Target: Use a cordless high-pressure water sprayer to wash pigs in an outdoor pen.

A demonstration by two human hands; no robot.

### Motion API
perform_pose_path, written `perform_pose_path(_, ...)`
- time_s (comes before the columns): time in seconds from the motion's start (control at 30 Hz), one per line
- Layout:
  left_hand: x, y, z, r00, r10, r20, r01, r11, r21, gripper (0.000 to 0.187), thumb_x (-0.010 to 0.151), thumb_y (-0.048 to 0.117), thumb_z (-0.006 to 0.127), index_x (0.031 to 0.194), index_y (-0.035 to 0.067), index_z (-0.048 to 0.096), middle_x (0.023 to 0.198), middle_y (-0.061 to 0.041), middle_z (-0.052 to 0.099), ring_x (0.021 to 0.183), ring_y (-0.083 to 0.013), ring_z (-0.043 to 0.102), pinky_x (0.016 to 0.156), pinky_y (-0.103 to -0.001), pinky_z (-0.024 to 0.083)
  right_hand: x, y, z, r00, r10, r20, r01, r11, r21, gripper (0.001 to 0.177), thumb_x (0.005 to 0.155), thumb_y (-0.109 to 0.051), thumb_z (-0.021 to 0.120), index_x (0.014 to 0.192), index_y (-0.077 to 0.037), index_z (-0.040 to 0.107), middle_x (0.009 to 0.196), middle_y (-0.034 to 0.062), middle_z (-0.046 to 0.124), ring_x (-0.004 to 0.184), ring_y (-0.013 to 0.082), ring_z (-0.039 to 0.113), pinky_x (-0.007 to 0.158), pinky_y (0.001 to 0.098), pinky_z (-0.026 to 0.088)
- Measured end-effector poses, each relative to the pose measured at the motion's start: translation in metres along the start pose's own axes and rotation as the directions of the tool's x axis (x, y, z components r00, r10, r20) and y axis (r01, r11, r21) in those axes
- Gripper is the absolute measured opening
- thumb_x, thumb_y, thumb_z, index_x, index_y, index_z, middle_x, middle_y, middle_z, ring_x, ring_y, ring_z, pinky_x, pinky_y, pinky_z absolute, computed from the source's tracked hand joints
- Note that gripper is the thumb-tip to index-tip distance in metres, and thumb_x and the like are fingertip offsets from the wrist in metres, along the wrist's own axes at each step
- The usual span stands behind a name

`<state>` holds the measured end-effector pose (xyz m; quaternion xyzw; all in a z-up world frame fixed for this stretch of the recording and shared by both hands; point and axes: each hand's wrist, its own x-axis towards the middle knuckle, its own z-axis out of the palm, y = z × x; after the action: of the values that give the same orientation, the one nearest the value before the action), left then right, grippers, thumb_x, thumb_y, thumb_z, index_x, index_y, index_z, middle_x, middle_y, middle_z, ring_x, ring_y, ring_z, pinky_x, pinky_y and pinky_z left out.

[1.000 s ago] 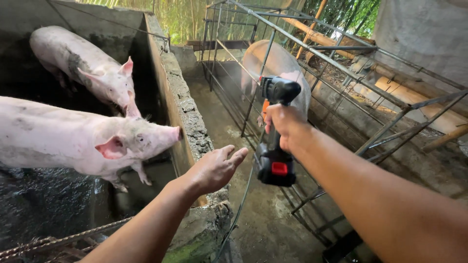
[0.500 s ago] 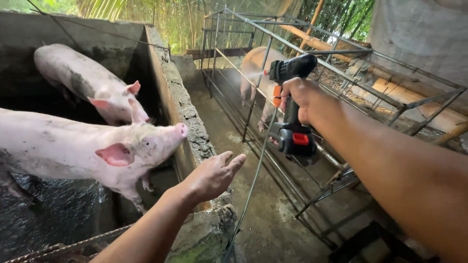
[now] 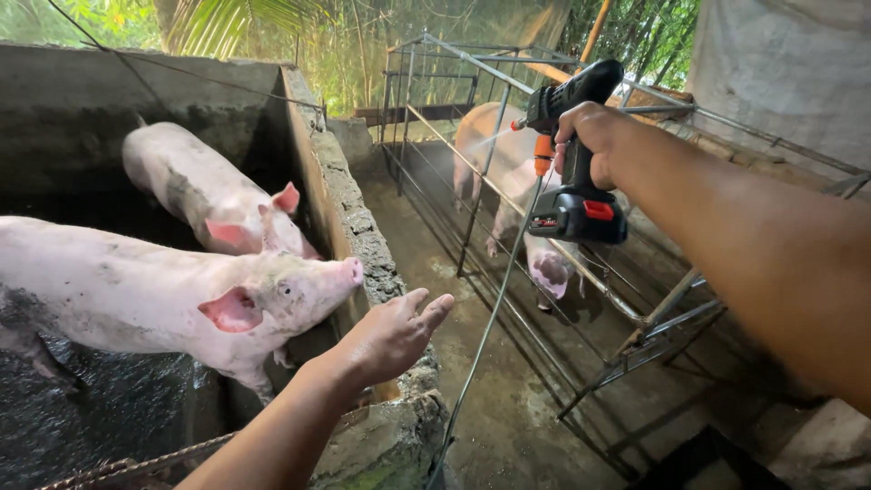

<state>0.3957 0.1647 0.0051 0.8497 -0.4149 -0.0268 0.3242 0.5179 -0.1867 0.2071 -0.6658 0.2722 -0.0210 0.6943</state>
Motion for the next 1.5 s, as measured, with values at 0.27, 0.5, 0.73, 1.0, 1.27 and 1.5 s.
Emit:
perform_pose_path(0.27, -0.007, 0.050, -0.033, 0.951, -0.297, 0.089, 0.308, 0.934, -0.183, 0.073, 0.101, 0.058, 0.034, 0.146, 0.001, 0.045, 0.143, -0.024, 0.053, 0.134, -0.0384, 0.051, 0.112, -0.043, 0.040, -0.015, 0.000, 0.003, 0.999, -0.043, -0.031, 0.042, 0.999, -0.024, 0.010, 0.075, -0.004, 0.061, 0.083, -0.006, 0.055, 0.069, 0.0049, 0.056, 0.052, 0.0145, 0.055, 0.053, 0.0303, 0.054)
perform_pose_path(0.5, -0.007, 0.057, -0.033, 0.921, -0.377, 0.096, 0.389, 0.889, -0.242, 0.082, 0.098, 0.065, 0.038, 0.146, -0.001, 0.043, 0.145, -0.026, 0.053, 0.138, -0.0359, 0.049, 0.115, -0.041, 0.038, -0.009, 0.009, -0.002, 0.997, -0.067, -0.031, 0.066, 0.997, -0.031, 0.010, 0.075, -0.004, 0.062, 0.080, -0.009, 0.054, 0.069, 0.0038, 0.055, 0.052, 0.0142, 0.054, 0.052, 0.0303, 0.054)
perform_pose_path(0.73, -0.010, 0.060, -0.026, 0.929, -0.362, 0.076, 0.370, 0.903, -0.221, 0.078, 0.098, 0.063, 0.039, 0.142, -0.001, 0.049, 0.138, -0.026, 0.059, 0.133, -0.0391, 0.054, 0.112, -0.043, 0.042, -0.008, 0.029, -0.012, 0.994, -0.112, -0.004, 0.112, 0.993, -0.049, 0.010, 0.073, -0.003, 0.063, 0.080, -0.008, 0.057, 0.066, 0.0047, 0.055, 0.051, 0.0166, 0.054, 0.050, 0.0317, 0.053)
perform_pose_path(1.0, -0.009, 0.036, 0.008, 0.992, -0.124, 0.011, 0.124, 0.984, -0.130, 0.071, 0.101, 0.055, 0.034, 0.139, -0.002, 0.051, 0.135, -0.028, 0.058, 0.124, -0.0448, 0.055, 0.104, -0.047, 0.044, -0.032, 0.069, -0.031, 0.995, 0.043, 0.094, -0.030, 0.991, -0.132, 0.007, 0.070, -0.014, 0.058, 0.069, -0.008, 0.054, 0.057, 0.0097, 0.055, 0.046, 0.0238, 0.054, 0.049, 0.0389, 0.049)
perform_pose_path(1.27, -0.015, 0.076, 0.002, 0.933, -0.340, 0.121, 0.359, 0.907, -0.221, 0.075, 0.099, 0.062, 0.039, 0.137, -0.001, 0.051, 0.132, -0.028, 0.061, 0.128, -0.0406, 0.057, 0.108, -0.045, 0.044, -0.082, 0.135, -0.033, 0.979, 0.019, 0.202, 0.041, 0.957, -0.287, 0.014, 0.070, -0.015, 0.063, 0.064, -0.003, 0.058, 0.056, 0.0146, 0.058, 0.046, 0.0272, 0.055, 0.047, 0.0423, 0.048)
perform_pose_path(1.5, -0.045, 0.095, 0.023, 0.956, -0.284, 0.078, 0.292, 0.949, -0.118, 0.070, 0.100, 0.058, 0.037, 0.132, -0.002, 0.052, 0.124, -0.029, 0.064, 0.119, -0.0444, 0.060, 0.102, -0.047, 0.048, -0.140, 0.192, -0.043, 0.994, -0.096, 0.050, 0.108, 0.919, -0.379, 0.009, 0.069, -0.009, 0.064, 0.065, -0.002, 0.061, 0.057, 0.0134, 0.059, 0.049, 0.0251, 0.057, 0.048, 0.0406, 0.046)
